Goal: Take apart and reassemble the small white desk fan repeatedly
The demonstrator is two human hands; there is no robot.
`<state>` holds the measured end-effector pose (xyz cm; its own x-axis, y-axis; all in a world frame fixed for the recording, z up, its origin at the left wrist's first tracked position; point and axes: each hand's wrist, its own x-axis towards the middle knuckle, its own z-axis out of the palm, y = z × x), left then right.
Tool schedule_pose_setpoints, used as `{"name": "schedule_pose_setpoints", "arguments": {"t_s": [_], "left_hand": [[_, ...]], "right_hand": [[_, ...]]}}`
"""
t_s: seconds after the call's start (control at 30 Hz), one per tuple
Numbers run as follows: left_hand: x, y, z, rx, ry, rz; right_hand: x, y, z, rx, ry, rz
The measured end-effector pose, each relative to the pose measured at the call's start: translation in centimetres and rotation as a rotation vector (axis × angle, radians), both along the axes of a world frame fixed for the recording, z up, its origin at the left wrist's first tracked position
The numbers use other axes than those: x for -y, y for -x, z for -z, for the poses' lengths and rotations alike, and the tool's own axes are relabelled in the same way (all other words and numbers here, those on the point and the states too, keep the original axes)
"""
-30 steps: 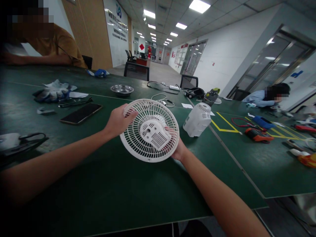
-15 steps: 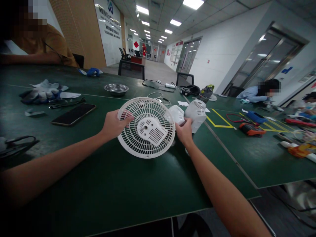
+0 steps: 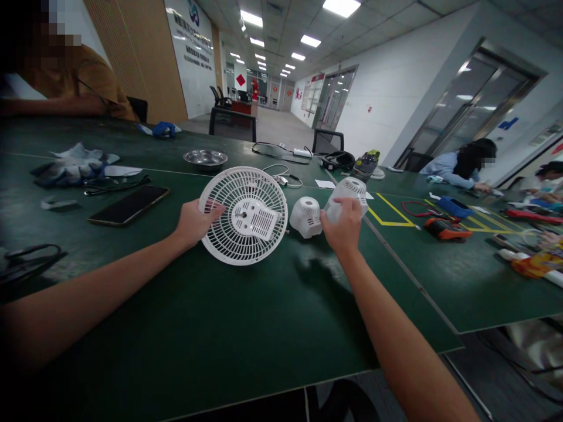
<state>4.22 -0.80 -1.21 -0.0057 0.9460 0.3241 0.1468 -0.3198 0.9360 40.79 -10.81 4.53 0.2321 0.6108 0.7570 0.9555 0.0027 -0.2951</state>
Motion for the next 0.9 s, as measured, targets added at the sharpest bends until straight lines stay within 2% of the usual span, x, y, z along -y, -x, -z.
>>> {"name": "schedule_pose_setpoints", "arguments": {"t_s": [0.07,0.1,0.17,0.27,0.37,0.43,0.57,0.67,0.73,0.8,0.9], "left_hand": [[-0.1,0.0,0.1,-0.001,-0.004,-0.007],[-0.1,0.0,0.1,0.0,-0.006,-0.011],[-0.1,0.0,0.1,-0.001,-0.009,-0.01],[0.0,0.0,0.0,-0.01,-0.009,-0.003],[0.2,0.0,-0.2,-0.026,-0.009,-0.012],[0.3,-0.1,-0.3,-0.023,-0.001,-0.013],[0.2,-0.1,-0.4,-0.063,-0.019,-0.022],[0.0,0.0,-0.3,-0.108,-0.043,-0.027],[0.0,0.0,-0.3,-0.109,-0.045,-0.019],[-0.1,0.0,-0.3,-0.106,-0.052,-0.017],[-0.1,0.0,-0.2,-0.097,-0.053,-0.022]], "right_hand": [[-0.1,-1.5,-0.4,0.006,-0.165,0.079],[-0.3,-2.3,-0.2,-0.032,-0.188,0.117],[-1.0,-4.1,0.7,-0.197,-0.122,0.144],[-2.3,-6.1,3.0,-0.53,0.086,0.079],[-3.3,-7.0,4.8,-0.634,0.134,0.102],[-3.7,-7.0,5.2,-0.629,0.105,0.139],[-3.8,-6.4,4.0,-0.629,-0.07,0.156],[-3.7,-5.1,2.2,-0.609,-0.292,0.07],[-3.5,-3.6,1.3,-0.578,-0.371,-0.014],[-3.3,-1.9,1.0,-0.557,-0.334,-0.093],[-3.1,0.5,1.4,-0.535,-0.094,-0.129]]}}
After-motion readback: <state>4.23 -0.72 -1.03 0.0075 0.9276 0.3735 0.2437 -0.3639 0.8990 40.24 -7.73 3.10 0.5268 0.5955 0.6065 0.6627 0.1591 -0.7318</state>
